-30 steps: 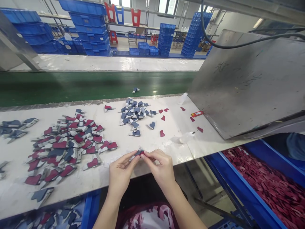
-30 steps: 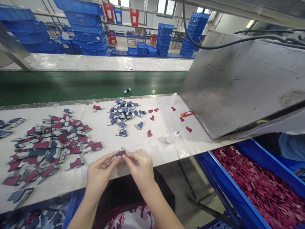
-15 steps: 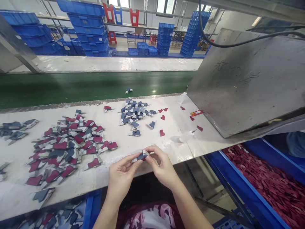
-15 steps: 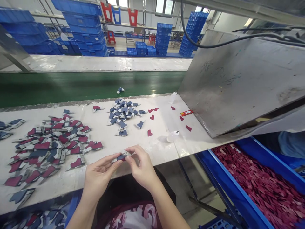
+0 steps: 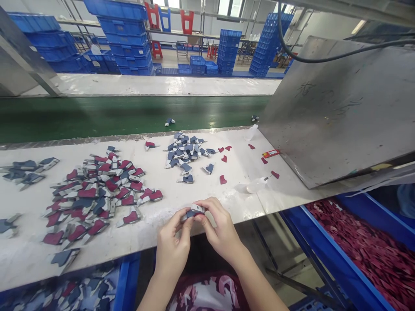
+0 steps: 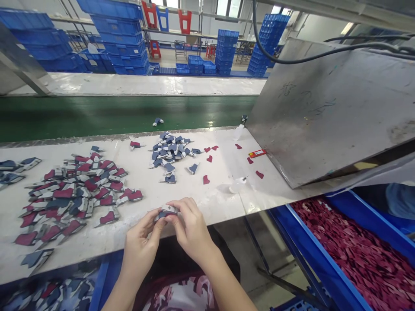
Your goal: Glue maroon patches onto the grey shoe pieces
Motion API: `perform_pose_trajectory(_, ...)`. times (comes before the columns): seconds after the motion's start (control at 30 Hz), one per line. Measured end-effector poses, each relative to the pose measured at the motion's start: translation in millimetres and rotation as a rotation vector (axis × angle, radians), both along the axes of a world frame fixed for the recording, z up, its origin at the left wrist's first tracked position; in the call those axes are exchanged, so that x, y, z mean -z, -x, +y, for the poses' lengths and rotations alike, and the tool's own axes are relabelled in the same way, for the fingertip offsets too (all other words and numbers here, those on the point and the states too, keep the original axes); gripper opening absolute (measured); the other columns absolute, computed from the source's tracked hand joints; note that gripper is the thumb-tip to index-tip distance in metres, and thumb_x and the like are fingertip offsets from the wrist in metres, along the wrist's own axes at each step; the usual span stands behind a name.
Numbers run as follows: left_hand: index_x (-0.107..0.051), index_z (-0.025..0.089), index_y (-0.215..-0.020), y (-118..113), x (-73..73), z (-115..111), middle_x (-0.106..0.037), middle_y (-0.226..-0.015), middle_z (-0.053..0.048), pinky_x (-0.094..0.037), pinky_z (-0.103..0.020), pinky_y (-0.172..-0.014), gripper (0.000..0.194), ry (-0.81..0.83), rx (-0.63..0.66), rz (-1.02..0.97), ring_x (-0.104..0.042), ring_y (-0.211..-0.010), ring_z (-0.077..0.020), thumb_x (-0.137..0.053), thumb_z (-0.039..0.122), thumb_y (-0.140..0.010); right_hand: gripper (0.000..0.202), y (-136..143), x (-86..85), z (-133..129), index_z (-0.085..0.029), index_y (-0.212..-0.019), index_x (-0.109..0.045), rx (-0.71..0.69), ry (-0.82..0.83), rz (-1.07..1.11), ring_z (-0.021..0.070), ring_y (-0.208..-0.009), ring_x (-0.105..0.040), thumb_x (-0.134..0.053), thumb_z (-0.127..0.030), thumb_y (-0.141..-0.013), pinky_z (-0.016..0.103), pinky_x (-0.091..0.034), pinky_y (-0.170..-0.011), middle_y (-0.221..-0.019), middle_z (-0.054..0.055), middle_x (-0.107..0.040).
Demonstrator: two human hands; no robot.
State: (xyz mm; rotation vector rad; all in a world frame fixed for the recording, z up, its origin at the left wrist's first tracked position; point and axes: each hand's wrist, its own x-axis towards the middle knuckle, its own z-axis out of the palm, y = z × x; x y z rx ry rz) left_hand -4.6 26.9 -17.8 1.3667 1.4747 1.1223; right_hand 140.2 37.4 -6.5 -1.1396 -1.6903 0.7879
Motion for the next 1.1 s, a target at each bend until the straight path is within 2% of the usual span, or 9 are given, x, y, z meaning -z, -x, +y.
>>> perform_pose_trajectory(0.17, -0.067, 0.020, -0.095, -6, -2.9, -7, -0.073, -0.090, -0.008, -0.054, -0.035, -0.074, 0.021, -0.158, -0.107, 0.261, -0.070, -0.082, -0.0257, -0.051, 0.032, -0.089, 0.016, 13, 4.9, -4, -0.021, -0.105, -0.058, 0.090, 0.012, 0.096, 0.0198, -0.088, -0.061, -0.050, -0.017, -0.091, 0.033, -0.051, -0.076, -0.094, 0.006, -0.061)
perform_pose_trajectory(0.27, -0.065, 0.021, -0.092, -6, -2.0, -8, -0.071, -0.087, -0.008, -0.053, -0.035, -0.073, 0.019, -0.114, -0.145, 0.251, -0.069, -0.081, -0.0257, -0.051, 0.034, -0.089, 0.017, 17, 6.4, -3, -0.020, -0.104, -0.059, 0.093, 0.032, 0.105, 0.0194, -0.086, -0.061, -0.051, -0.017, -0.089, 0.032, -0.051, -0.076, -0.092, 0.006, -0.061)
perform_pose_trajectory(0.47, -0.063, 0.019, -0.091, 12, -7.7, 8, -0.066, -0.072, -0.001, -0.053, -0.027, -0.060, 0.026, 0.180, 0.107, -0.160, -0.064, -0.060, -0.0169, -0.058, 0.044, -0.088, 0.019, 14, 12.3, 10, -0.020, -0.101, -0.064, 0.047, 0.300, 0.205, 0.0188, -0.083, -0.063, -0.058, -0.034, -0.090, 0.030, -0.052, -0.076, -0.088, 0.004, -0.066)
perform_pose_trajectory(0.67, -0.064, 0.018, -0.080, 38, -25.2, 36, -0.069, -0.065, -0.003, -0.052, -0.028, -0.065, 0.029, 0.265, 0.232, -0.259, -0.067, -0.059, -0.0181, -0.063, 0.046, -0.083, 0.042, 24, 8.3, 37, -0.018, -0.088, -0.072, -0.134, 0.610, 0.504, 0.0178, -0.073, -0.063, -0.074, -0.057, -0.074, 0.031, -0.052, -0.074, -0.074, 0.002, -0.068)
perform_pose_trajectory(0.73, -0.063, 0.018, -0.079, 45, -29.2, 40, -0.072, -0.068, -0.005, -0.053, -0.029, -0.068, 0.028, 0.260, 0.210, -0.272, -0.069, -0.063, -0.0196, -0.064, 0.046, -0.082, 0.049, 29, 4.6, 44, -0.018, -0.086, -0.074, -0.138, 0.608, 0.513, 0.0177, -0.071, -0.063, -0.067, -0.065, -0.077, 0.031, -0.051, -0.074, -0.071, 0.002, -0.066)
perform_pose_trajectory(0.8, -0.062, 0.019, -0.080, 50, -31.7, 41, -0.073, -0.069, -0.005, -0.053, -0.030, -0.070, 0.026, 0.245, 0.162, -0.263, -0.069, -0.064, -0.0197, -0.064, 0.045, -0.083, 0.060, 34, 1.1, 49, -0.018, -0.088, -0.076, -0.090, 0.560, 0.482, 0.0181, -0.072, -0.062, -0.048, -0.071, -0.087, 0.032, -0.051, -0.074, -0.072, 0.004, -0.066)
perform_pose_trajectory(0.87, -0.062, 0.018, -0.081, 53, -33.4, 40, -0.074, -0.071, -0.005, -0.052, -0.029, -0.071, 0.026, 0.230, 0.116, -0.251, -0.070, -0.065, -0.0193, -0.063, 0.044, -0.084, 0.064, 38, -2.1, 52, -0.018, -0.092, -0.077, -0.076, 0.492, 0.421, 0.0185, -0.075, -0.062, -0.037, -0.068, -0.093, 0.032, -0.051, -0.076, -0.075, 0.005, -0.067)
perform_pose_trajectory(1.0, -0.064, 0.017, -0.084, 57, -35.1, 35, -0.073, -0.071, -0.004, -0.053, -0.029, -0.071, 0.026, 0.194, 0.057, -0.272, -0.069, -0.066, -0.0189, -0.064, 0.043, -0.083, 0.037, 47, -5.8, 52, -0.021, -0.099, -0.075, -0.168, 0.342, 0.275, 0.0188, -0.081, -0.063, -0.054, -0.050, -0.093, 0.030, -0.051, -0.076, -0.083, 0.004, -0.066)
perform_pose_trajectory(1.1, -0.064, 0.016, -0.088, 60, -32.7, 32, -0.073, -0.070, -0.004, -0.054, -0.030, -0.071, 0.030, 0.192, 0.037, -0.284, -0.069, -0.067, -0.0196, -0.066, 0.045, -0.081, 0.027, 55, -4.7, 50, -0.020, -0.104, -0.073, -0.148, 0.281, 0.218, 0.0189, -0.082, -0.064, -0.057, -0.039, -0.093, 0.029, -0.052, -0.075, -0.088, 0.005, -0.066)
